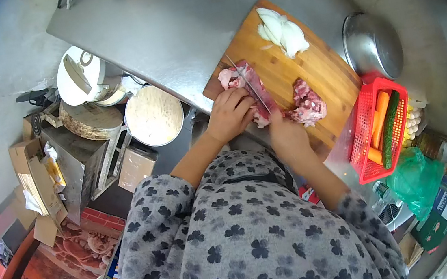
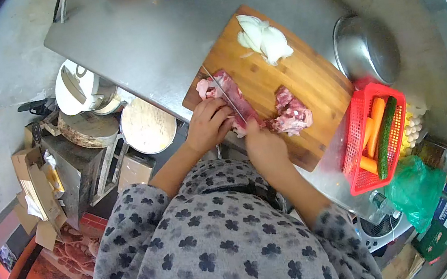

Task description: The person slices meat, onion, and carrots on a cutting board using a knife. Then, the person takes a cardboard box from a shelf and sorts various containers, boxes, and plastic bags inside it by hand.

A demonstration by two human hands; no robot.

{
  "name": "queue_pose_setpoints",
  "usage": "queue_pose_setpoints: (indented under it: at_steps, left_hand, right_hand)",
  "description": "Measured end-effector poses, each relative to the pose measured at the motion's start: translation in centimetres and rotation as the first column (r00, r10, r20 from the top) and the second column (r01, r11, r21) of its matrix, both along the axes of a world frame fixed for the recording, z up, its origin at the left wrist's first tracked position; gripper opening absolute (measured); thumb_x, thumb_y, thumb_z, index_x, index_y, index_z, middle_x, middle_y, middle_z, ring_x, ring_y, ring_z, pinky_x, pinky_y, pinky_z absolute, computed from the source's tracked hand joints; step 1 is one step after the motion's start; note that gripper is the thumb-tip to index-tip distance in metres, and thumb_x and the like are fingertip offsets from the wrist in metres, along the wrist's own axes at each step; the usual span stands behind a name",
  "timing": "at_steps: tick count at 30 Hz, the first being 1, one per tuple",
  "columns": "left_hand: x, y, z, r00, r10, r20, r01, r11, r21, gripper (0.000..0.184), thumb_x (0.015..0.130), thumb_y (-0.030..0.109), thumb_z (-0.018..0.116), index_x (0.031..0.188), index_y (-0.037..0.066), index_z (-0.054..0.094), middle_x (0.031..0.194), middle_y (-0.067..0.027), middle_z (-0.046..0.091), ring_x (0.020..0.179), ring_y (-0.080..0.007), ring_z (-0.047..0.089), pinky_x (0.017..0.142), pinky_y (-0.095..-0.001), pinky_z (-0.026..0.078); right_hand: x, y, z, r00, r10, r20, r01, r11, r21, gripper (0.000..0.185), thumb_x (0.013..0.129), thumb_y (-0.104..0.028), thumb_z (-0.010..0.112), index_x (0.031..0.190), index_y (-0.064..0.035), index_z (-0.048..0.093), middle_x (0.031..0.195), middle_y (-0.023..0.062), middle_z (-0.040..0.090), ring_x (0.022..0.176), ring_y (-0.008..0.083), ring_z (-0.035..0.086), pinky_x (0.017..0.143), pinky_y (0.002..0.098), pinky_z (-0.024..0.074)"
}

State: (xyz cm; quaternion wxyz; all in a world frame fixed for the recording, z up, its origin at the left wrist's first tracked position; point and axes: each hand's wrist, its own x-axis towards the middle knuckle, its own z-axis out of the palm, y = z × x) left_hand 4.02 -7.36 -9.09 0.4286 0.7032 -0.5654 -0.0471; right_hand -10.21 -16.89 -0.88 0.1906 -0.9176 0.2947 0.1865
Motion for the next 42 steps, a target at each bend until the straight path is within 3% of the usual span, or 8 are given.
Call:
queue_pose_setpoints:
  at_steps: [3,15,18,26,28,37,38,42]
  left_hand:
    - [-0.2,-0.6,0.0,1.000,-0.006,0.008,0.006,1.000,-0.009,0.023,0.073,0.015,0.069,0.093,0.009,0.060,0.102,-0.0085,0.056,0.099,-0.0296,0.053,0.086,-0.0408,0.044]
    - [-0.3,-0.5,-0.2,0.999,0.053,0.000,-0.053,0.998,-0.026,0.022,0.073,0.014,0.069,0.092,0.009,0.061,0.100,-0.0082,0.056,0.096,-0.0303,0.054,0.084,-0.0408,0.044]
    - [0.0,-0.4,0.0,1.000,0.025,0.001,-0.025,1.000,-0.010,0.021,0.073,0.014,0.069,0.091,0.008,0.061,0.100,-0.0083,0.056,0.095,-0.0304,0.054,0.084,-0.0410,0.044]
    - [-0.1,-0.5,-0.4,0.998,0.058,-0.001,-0.058,0.998,-0.021,0.019,0.073,0.014,0.069,0.090,0.007,0.061,0.100,-0.0087,0.057,0.096,-0.0301,0.055,0.084,-0.0412,0.043]
    - [0.0,-0.4,-0.5,0.998,0.063,-0.012,-0.063,0.998,-0.022,0.019,0.073,0.014,0.069,0.089,0.007,0.061,0.099,-0.0083,0.057,0.095,-0.0299,0.055,0.084,-0.0411,0.043]
    - [-1.1,-0.2,0.8,0.996,0.087,0.002,-0.086,0.993,0.084,0.036,0.065,0.027,0.074,0.090,0.006,0.056,0.103,-0.0130,0.053,0.099,-0.0337,0.049,0.088,-0.0444,0.038]
    - [-1.1,0.0,1.1,0.996,0.086,0.005,-0.086,0.993,0.080,0.036,0.065,0.027,0.074,0.090,0.006,0.056,0.103,-0.0130,0.053,0.099,-0.0337,0.049,0.088,-0.0444,0.038]
    - [-0.1,-0.1,2.1,0.987,0.127,0.094,-0.132,0.990,0.047,0.034,0.067,0.025,0.070,0.094,0.007,0.059,0.106,-0.0129,0.054,0.104,-0.0340,0.049,0.092,-0.0455,0.034]
  right_hand:
    - [-5.5,1.3,1.4,0.979,-0.008,-0.203,-0.001,0.999,-0.045,0.021,0.085,-0.008,0.044,0.103,0.0019,0.040,0.072,0.0243,0.063,0.065,0.0404,0.064,0.059,0.0499,0.0515]
    - [-6.5,1.2,-1.3,0.991,-0.035,-0.128,0.038,0.999,0.021,0.028,0.082,-0.010,0.049,0.106,0.0032,0.041,0.067,0.0240,0.061,0.059,0.0406,0.063,0.054,0.0494,0.0519]
    - [-4.0,0.5,-3.3,0.995,-0.002,0.098,0.007,0.999,-0.052,0.026,0.082,-0.008,0.049,0.105,0.0040,0.042,0.068,0.0231,0.061,0.058,0.0400,0.063,0.052,0.0466,0.0527]
    - [-9.6,2.3,-3.8,0.999,-0.022,0.050,0.026,0.997,-0.074,0.023,0.087,-0.011,0.043,0.107,0.0006,0.042,0.075,0.0230,0.063,0.066,0.0398,0.065,0.060,0.0499,0.0530]
    - [-11.1,2.6,-2.4,0.973,-0.124,-0.193,0.145,0.985,0.096,0.025,0.087,-0.012,0.042,0.110,-0.0009,0.042,0.078,0.0243,0.063,0.071,0.0412,0.065,0.064,0.0519,0.0522]
    - [-10.6,2.2,-4.2,0.989,-0.114,0.097,0.115,0.993,0.003,0.017,0.088,-0.015,0.047,0.097,-0.0019,0.040,0.068,0.0245,0.061,0.059,0.0418,0.061,0.054,0.0527,0.0492]
    - [-10.9,2.4,-2.7,0.971,-0.187,-0.148,0.202,0.975,0.095,0.018,0.087,-0.016,0.044,0.099,-0.0032,0.042,0.078,0.0262,0.063,0.066,0.0424,0.064,0.059,0.0514,0.0515]
    - [-10.0,2.7,-1.1,0.977,-0.198,-0.085,0.208,0.969,0.135,0.019,0.087,-0.018,0.045,0.099,-0.0027,0.042,0.077,0.0266,0.063,0.066,0.0425,0.064,0.059,0.0513,0.0514]
